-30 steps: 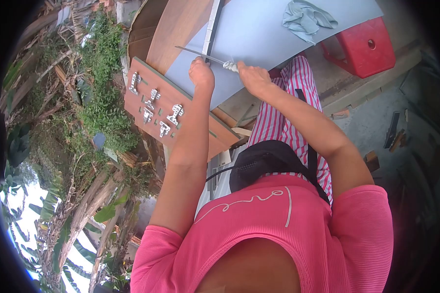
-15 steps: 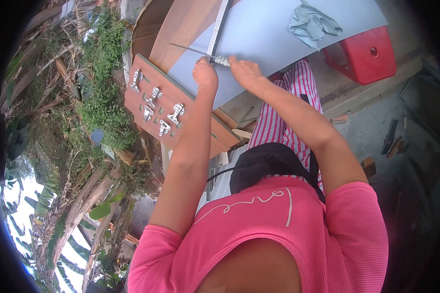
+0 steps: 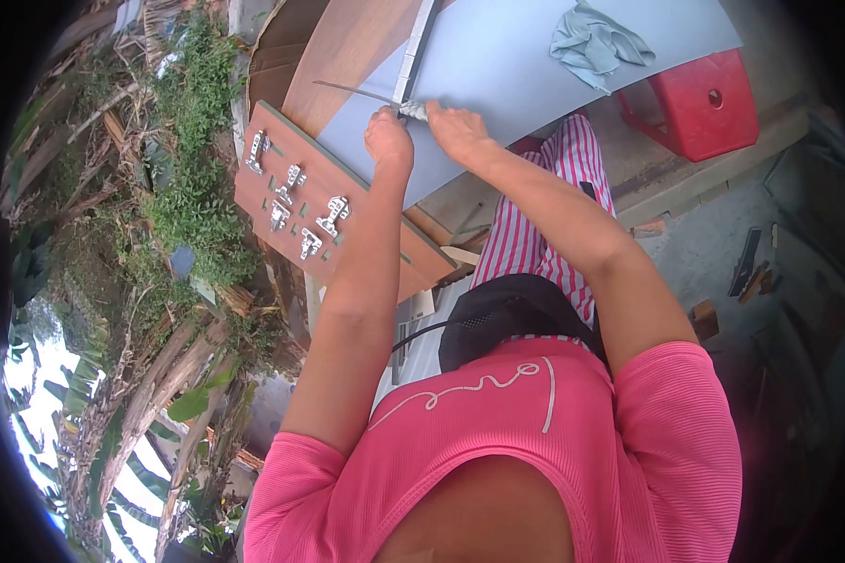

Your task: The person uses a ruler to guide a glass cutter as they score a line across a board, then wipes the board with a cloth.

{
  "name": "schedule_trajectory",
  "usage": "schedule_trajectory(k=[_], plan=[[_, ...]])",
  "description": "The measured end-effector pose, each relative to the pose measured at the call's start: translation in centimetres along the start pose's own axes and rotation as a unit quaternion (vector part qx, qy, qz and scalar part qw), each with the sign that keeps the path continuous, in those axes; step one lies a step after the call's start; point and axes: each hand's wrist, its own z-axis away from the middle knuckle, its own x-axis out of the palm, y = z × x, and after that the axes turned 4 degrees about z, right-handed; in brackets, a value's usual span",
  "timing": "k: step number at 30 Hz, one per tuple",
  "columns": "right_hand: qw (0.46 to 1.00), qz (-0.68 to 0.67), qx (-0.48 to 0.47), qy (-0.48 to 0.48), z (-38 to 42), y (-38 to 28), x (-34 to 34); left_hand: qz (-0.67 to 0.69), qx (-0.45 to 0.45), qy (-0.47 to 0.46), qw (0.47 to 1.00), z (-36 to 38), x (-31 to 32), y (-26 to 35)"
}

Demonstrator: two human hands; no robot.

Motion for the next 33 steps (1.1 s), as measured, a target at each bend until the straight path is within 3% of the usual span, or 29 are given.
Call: schedule_trajectory(k=[8, 14, 22, 25, 28, 33], plan=[[0.997, 0.014, 0.072, -0.025, 7.2, 3.7, 0.8, 0.012, -0.005, 0.018, 1.000, 0.3, 0.3, 0.0], [1.000, 0.001, 0.001, 0.016, -0.9, -0.8, 0.1, 0.015, 0.008, 0.016, 1.000, 0.4, -0.2, 0.1], [0.996, 0.012, 0.077, -0.039, 6.6, 2.5, -0.6, -0.029, 0.031, 0.038, 0.998, 0.6, 0.4, -0.2], [1.000, 0.011, 0.010, -0.008, 1.3, 0.5, -0.5, -0.030, 0.036, 0.049, 0.998, 0.4, 0.2, 0.1], [1.000, -0.005, 0.011, 0.005, -0.6, -0.8, 0.1, -0.014, 0.023, 0.035, 0.999, 0.2, 0.1, 0.0], [0.998, 0.011, 0.057, -0.035, 6.6, 2.8, 0.0, 0.006, -0.006, 0.020, 1.000, 0.7, 0.3, -0.2]])
